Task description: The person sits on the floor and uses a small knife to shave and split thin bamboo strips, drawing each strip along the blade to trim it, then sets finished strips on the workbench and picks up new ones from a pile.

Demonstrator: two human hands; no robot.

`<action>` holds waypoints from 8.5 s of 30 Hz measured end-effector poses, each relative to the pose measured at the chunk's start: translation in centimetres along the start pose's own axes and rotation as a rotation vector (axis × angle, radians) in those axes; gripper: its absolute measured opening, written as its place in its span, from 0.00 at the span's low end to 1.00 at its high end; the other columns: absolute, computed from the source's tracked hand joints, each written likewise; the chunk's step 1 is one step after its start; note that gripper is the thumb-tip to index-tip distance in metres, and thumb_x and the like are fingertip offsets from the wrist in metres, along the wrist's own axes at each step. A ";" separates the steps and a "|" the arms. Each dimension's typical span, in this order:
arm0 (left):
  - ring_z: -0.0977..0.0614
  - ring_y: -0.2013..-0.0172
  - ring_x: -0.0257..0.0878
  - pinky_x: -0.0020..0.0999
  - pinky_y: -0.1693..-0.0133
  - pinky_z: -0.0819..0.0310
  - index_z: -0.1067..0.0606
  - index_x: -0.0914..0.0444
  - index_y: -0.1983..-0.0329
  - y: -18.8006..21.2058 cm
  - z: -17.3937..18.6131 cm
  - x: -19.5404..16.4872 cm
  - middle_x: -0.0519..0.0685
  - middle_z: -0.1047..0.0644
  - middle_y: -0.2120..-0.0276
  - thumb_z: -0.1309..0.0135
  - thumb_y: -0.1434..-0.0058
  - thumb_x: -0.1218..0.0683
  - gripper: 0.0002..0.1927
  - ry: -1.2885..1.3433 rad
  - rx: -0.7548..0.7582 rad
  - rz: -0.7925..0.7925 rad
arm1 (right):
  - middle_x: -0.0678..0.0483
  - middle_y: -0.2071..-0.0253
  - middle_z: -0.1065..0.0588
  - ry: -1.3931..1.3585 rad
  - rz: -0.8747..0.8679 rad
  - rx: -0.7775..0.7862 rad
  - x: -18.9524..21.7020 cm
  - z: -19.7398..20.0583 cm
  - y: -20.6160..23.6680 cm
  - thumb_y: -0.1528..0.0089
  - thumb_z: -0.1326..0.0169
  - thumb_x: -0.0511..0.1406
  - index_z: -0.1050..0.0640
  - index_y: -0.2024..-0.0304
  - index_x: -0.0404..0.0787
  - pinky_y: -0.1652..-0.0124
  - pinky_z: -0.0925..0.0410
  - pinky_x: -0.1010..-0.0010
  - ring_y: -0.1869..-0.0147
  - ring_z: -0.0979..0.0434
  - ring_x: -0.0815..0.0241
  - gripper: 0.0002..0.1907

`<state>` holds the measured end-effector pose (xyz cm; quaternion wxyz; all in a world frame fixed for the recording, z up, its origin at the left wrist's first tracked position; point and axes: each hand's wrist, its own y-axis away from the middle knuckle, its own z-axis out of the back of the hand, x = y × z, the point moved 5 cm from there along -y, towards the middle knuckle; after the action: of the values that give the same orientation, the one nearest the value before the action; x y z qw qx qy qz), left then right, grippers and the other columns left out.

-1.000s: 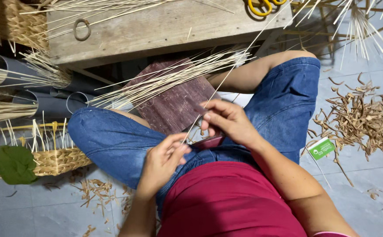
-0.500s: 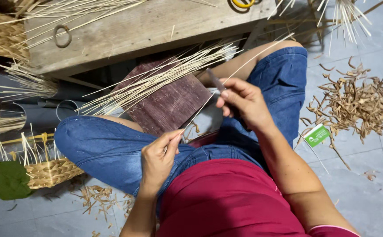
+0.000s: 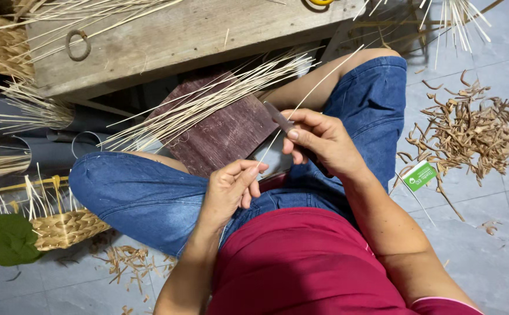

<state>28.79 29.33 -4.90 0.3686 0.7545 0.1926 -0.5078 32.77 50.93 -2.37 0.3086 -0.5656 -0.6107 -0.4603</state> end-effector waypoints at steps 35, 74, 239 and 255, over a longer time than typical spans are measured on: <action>0.16 0.72 0.29 0.24 0.71 0.24 0.19 0.63 0.50 2.8 -0.9 -4.1 0.49 0.17 0.68 0.44 0.31 0.59 0.09 -0.669 -0.382 -0.465 | 0.55 0.68 0.23 0.054 -0.044 0.013 -0.8 0.6 -0.4 0.31 0.49 0.32 0.28 0.35 0.37 0.72 0.33 0.82 0.72 0.26 0.72 0.21; 0.23 0.81 0.26 0.24 0.79 0.30 0.18 0.62 0.52 1.5 0.1 -2.3 0.45 0.17 0.75 0.42 0.33 0.59 0.09 -0.493 -0.499 -0.281 | 0.51 0.68 0.22 0.047 0.119 -0.191 1.9 7.6 1.4 0.31 0.48 0.33 0.27 0.35 0.37 0.72 0.31 0.79 0.73 0.26 0.68 0.21; 0.16 0.70 0.44 0.36 0.67 0.23 0.20 0.62 0.56 1.3 -2.7 -4.8 0.51 0.19 0.66 0.40 0.35 0.61 0.06 -0.827 -0.458 -0.641 | 0.55 0.71 0.24 0.013 -0.102 0.008 -2.8 0.5 0.3 0.31 0.51 0.32 0.26 0.40 0.34 0.74 0.36 0.82 0.76 0.30 0.71 0.17; 0.25 0.79 0.24 0.20 0.77 0.32 0.20 0.65 0.51 -1.0 0.7 -0.2 0.47 0.18 0.71 0.44 0.31 0.58 0.09 -0.227 -0.311 -0.203 | 0.52 0.69 0.23 0.005 0.141 -0.246 -0.2 8.2 1.3 0.30 0.49 0.33 0.29 0.33 0.36 0.72 0.32 0.78 0.74 0.27 0.67 0.23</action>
<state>27.59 29.52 -5.20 0.4470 0.6030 0.3009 -0.5883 35.25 58.26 -5.41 0.2699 -0.6395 -0.5076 -0.5104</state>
